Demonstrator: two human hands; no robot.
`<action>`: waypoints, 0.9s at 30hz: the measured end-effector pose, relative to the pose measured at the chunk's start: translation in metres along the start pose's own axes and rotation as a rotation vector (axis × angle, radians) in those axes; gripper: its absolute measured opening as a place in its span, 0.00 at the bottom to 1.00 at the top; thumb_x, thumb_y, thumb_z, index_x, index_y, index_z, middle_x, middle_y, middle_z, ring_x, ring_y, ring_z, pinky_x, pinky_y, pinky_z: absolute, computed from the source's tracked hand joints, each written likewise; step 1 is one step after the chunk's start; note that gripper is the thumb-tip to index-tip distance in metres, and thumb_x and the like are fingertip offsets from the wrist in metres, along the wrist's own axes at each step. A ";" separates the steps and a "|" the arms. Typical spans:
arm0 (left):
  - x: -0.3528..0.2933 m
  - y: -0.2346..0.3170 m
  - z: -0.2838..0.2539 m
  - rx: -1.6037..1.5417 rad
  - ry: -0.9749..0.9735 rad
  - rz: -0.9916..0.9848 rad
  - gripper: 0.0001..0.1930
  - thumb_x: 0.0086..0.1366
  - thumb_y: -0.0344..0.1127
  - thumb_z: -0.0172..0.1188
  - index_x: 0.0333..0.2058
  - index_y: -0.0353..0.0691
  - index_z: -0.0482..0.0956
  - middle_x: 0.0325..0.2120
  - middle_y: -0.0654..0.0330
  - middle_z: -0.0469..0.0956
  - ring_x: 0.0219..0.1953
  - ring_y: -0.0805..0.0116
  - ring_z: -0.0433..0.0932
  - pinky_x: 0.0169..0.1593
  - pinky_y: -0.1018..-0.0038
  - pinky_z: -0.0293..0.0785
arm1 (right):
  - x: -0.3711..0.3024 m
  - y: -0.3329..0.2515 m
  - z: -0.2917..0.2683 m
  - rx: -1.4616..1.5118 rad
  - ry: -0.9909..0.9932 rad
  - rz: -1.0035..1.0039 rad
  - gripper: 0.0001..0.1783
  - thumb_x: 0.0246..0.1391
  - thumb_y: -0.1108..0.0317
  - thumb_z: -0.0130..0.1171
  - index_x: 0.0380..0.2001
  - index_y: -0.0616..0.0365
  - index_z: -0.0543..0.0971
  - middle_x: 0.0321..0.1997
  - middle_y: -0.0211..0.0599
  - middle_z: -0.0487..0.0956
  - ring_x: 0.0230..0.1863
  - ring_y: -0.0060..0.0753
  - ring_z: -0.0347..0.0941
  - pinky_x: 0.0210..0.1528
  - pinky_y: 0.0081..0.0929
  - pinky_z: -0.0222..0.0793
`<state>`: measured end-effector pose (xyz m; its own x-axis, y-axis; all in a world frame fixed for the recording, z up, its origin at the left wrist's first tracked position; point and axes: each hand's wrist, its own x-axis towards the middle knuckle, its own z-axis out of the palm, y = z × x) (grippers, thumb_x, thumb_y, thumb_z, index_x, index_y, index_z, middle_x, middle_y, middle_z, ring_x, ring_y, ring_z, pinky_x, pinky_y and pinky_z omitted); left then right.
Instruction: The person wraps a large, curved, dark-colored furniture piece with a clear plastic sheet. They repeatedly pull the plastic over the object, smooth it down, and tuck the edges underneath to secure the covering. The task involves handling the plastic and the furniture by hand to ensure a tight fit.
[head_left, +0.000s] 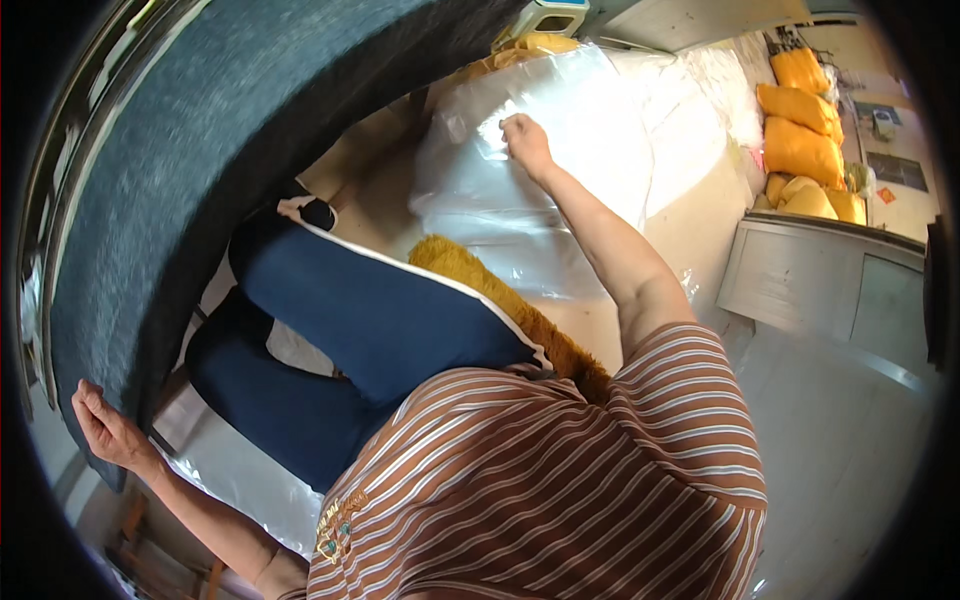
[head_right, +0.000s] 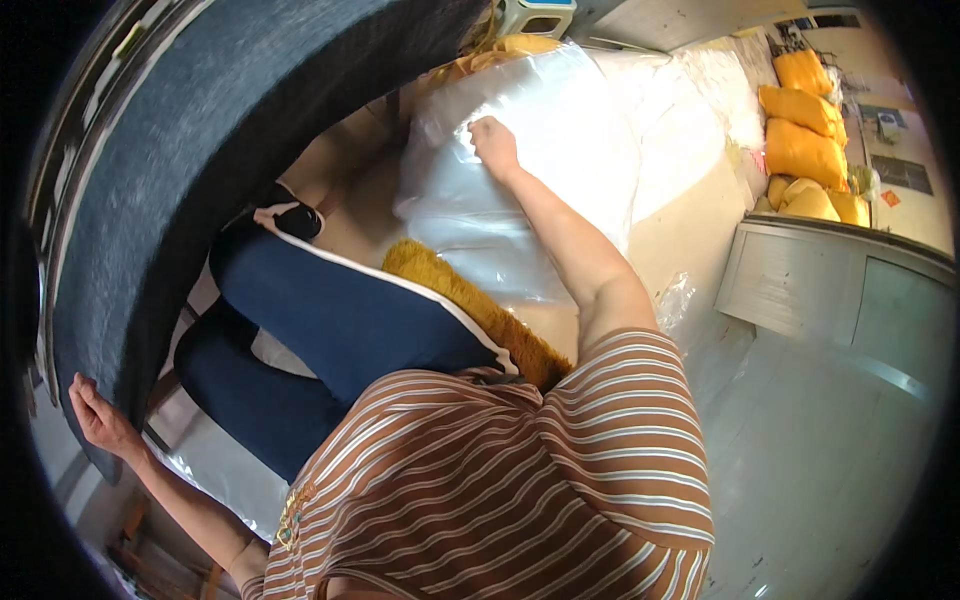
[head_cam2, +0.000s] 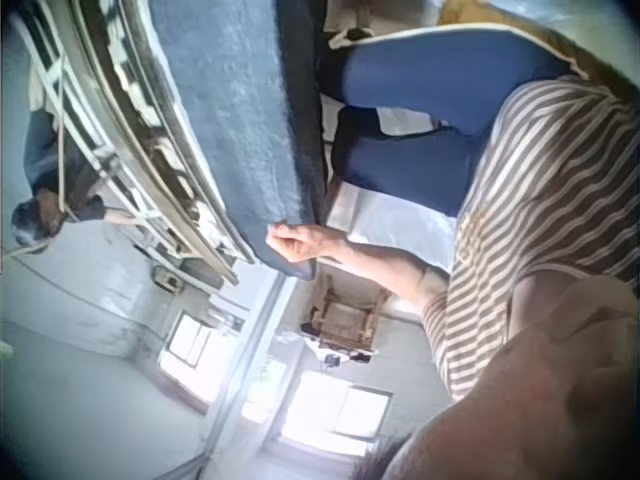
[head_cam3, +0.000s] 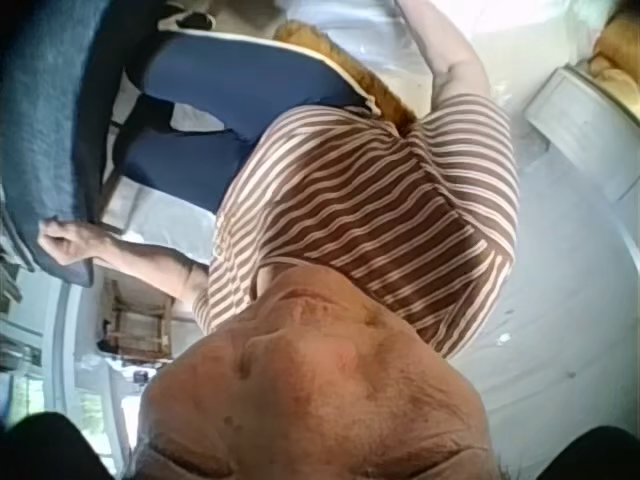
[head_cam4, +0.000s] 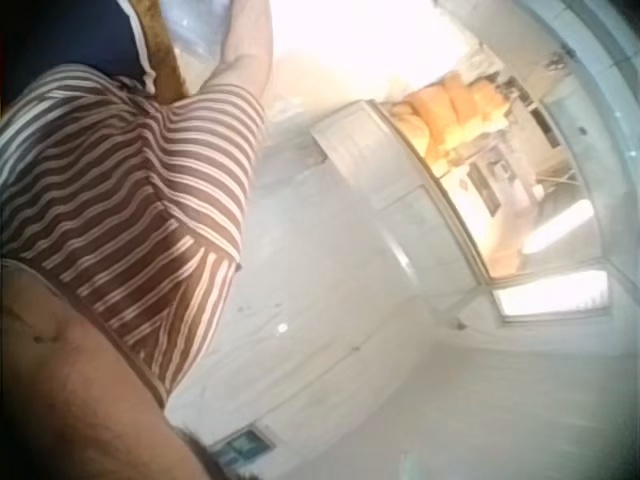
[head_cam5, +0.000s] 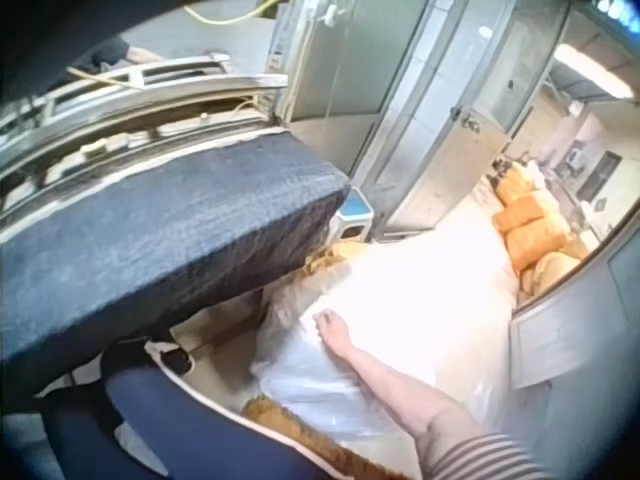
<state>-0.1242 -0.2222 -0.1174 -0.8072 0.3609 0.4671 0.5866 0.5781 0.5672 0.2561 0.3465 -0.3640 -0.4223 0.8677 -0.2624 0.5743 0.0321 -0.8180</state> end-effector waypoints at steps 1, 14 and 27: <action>0.014 -0.007 0.005 -0.033 -0.053 -0.025 0.14 0.70 0.38 0.50 0.43 0.31 0.77 0.35 0.64 0.76 0.39 0.76 0.71 0.47 0.79 0.67 | 0.029 0.012 -0.002 0.104 0.052 0.061 0.14 0.58 0.62 0.50 0.36 0.62 0.76 0.26 0.38 0.79 0.23 0.26 0.73 0.26 0.26 0.70; 0.047 0.056 0.079 0.253 -0.065 -0.038 0.17 0.71 0.44 0.49 0.31 0.33 0.67 0.23 0.70 0.59 0.27 0.80 0.57 0.32 0.84 0.57 | 0.062 0.079 -0.011 -0.668 0.244 0.385 0.30 0.56 0.47 0.50 0.41 0.71 0.71 0.39 0.59 0.78 0.37 0.50 0.77 0.44 0.40 0.71; 0.051 0.063 0.083 0.232 -0.103 -0.033 0.16 0.70 0.42 0.50 0.27 0.36 0.66 0.22 0.71 0.58 0.26 0.81 0.56 0.31 0.85 0.56 | -0.009 0.117 -0.137 1.531 0.597 0.462 0.12 0.62 0.58 0.45 0.27 0.52 0.68 0.20 0.28 0.68 0.17 0.20 0.62 0.17 0.19 0.58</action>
<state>-0.1334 -0.1066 -0.1141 -0.8349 0.4050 0.3726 0.5389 0.7389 0.4044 0.4232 0.4100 -0.3872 0.0798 0.7300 -0.6787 -0.7340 -0.4176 -0.5355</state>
